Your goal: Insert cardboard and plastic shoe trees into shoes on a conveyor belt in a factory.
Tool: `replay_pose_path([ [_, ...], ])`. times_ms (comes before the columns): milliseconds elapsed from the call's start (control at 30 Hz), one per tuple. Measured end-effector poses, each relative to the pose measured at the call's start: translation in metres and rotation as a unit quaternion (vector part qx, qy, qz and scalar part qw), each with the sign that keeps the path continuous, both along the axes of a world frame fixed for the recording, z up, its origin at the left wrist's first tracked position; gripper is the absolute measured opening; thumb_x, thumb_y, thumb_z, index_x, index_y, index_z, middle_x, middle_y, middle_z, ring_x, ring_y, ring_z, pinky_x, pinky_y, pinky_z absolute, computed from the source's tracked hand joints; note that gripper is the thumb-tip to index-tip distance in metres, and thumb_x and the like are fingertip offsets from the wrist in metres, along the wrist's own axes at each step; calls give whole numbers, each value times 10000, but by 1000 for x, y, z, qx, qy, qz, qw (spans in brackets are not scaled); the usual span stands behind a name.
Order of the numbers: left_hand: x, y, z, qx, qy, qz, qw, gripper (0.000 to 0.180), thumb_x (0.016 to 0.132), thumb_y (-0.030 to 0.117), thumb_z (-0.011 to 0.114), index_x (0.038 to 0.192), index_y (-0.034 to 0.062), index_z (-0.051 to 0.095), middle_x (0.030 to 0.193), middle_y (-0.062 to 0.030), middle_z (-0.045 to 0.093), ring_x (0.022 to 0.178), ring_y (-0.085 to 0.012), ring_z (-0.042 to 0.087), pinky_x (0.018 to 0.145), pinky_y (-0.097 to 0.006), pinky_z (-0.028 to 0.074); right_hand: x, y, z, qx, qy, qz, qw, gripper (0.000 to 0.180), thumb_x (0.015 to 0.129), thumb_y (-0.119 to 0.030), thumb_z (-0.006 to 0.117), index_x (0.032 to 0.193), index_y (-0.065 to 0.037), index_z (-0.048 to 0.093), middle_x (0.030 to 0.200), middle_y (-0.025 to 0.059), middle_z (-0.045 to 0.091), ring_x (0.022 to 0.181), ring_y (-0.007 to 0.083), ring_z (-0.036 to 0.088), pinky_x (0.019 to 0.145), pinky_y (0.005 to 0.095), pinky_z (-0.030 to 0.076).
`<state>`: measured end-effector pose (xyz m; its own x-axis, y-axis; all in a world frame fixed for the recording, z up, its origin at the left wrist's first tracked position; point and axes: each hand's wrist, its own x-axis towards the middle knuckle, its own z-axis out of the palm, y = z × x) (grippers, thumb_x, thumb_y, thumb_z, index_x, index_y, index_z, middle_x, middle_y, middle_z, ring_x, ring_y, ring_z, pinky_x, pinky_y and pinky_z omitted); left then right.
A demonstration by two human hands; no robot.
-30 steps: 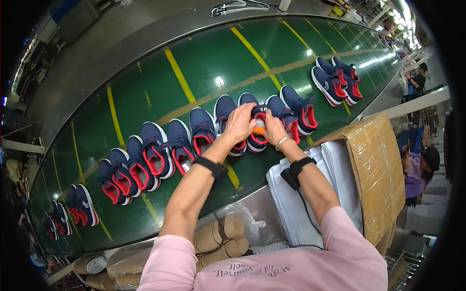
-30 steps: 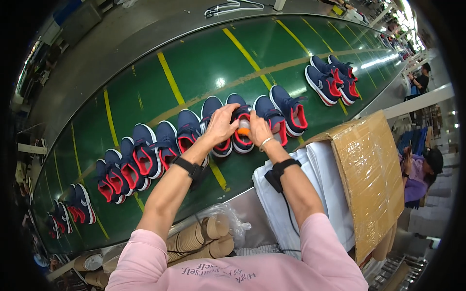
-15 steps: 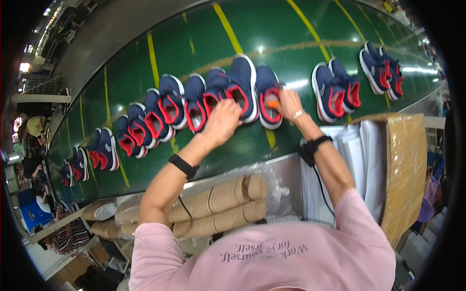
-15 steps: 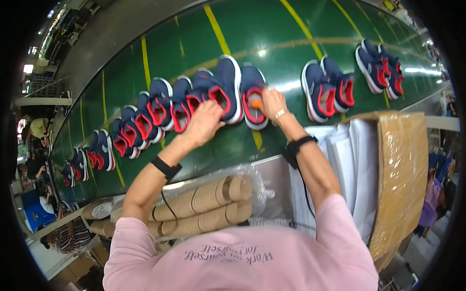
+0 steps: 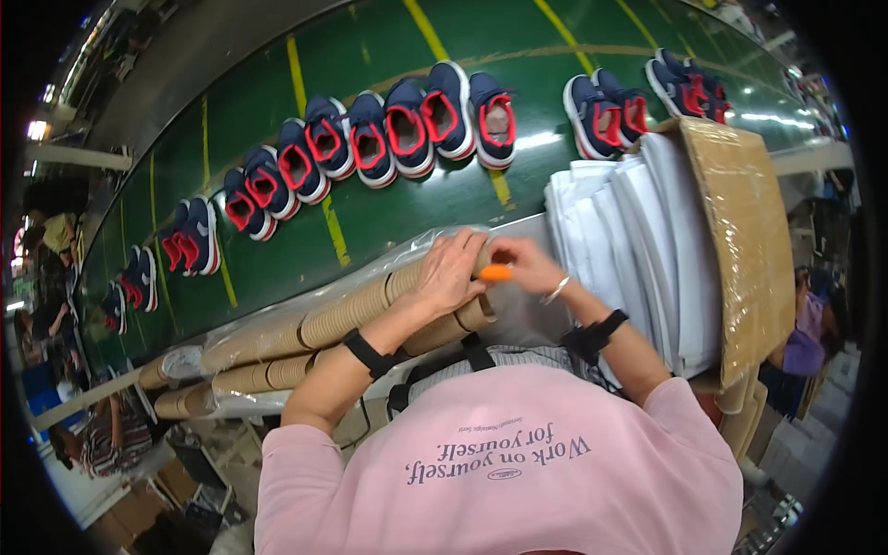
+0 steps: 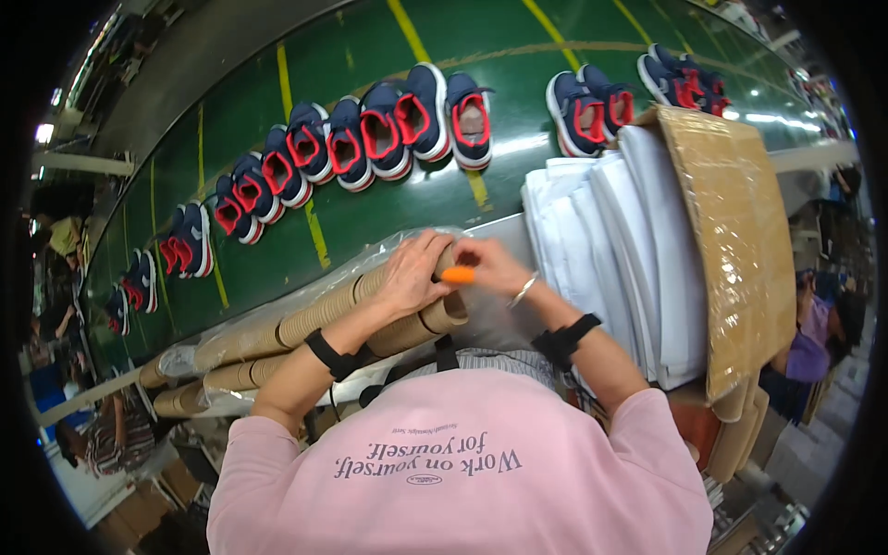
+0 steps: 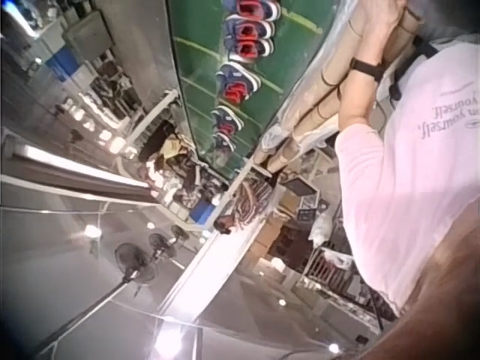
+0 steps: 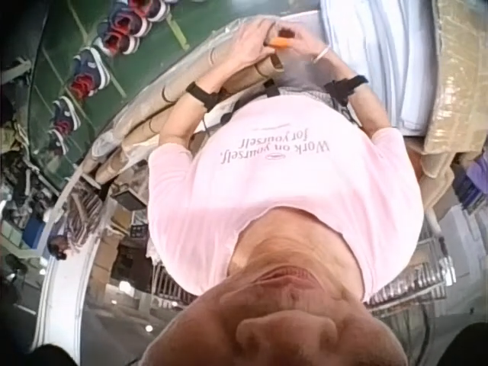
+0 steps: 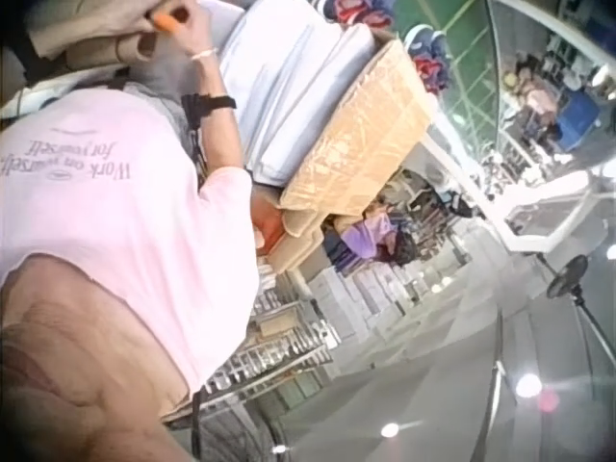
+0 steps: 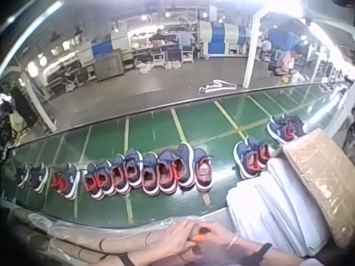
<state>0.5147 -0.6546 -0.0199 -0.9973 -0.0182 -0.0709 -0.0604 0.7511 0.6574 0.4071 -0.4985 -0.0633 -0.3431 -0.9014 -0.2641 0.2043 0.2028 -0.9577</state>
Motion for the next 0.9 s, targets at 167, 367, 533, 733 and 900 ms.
replay_pose_path([
  [167,15,7,2,6,8,13,1000,580,611,215,747,1121,36,537,996,-156,553,951,-354,544,821,-429,442,36,11,-3,-63,104,-123,985,95,801,-74,646,759,-8,591,681,2,544,656,67,472,601,239,414],
  [367,33,4,5,-20,-9,-5,1000,586,638,300,797,1110,63,544,1069,-118,579,953,-318,585,809,-422,459,22,38,-2,-1,83,-337,938,69,836,-50,591,807,5,621,707,-40,569,693,47,488,620,228,418],
  [533,-4,3,42,453,-154,-133,868,418,793,202,722,1120,2,556,1059,-42,619,958,-125,573,828,-285,463,3,70,103,-123,121,-167,971,128,862,-115,606,905,2,633,874,22,628,824,103,559,746,250,451],
  [733,31,57,62,559,-274,-268,736,345,911,149,590,1221,27,500,1075,-2,604,977,-80,544,858,-239,442,-85,180,108,139,708,-309,620,240,881,-185,588,1061,-26,610,1062,164,629,1015,313,575,920,348,437],
  [900,41,61,50,587,-292,-230,719,416,918,154,579,1291,42,433,1139,-18,586,984,-86,555,866,-253,455,-104,180,102,319,481,-417,702,379,889,-301,606,1171,-50,569,1226,169,563,1155,310,502,1002,370,374],
])
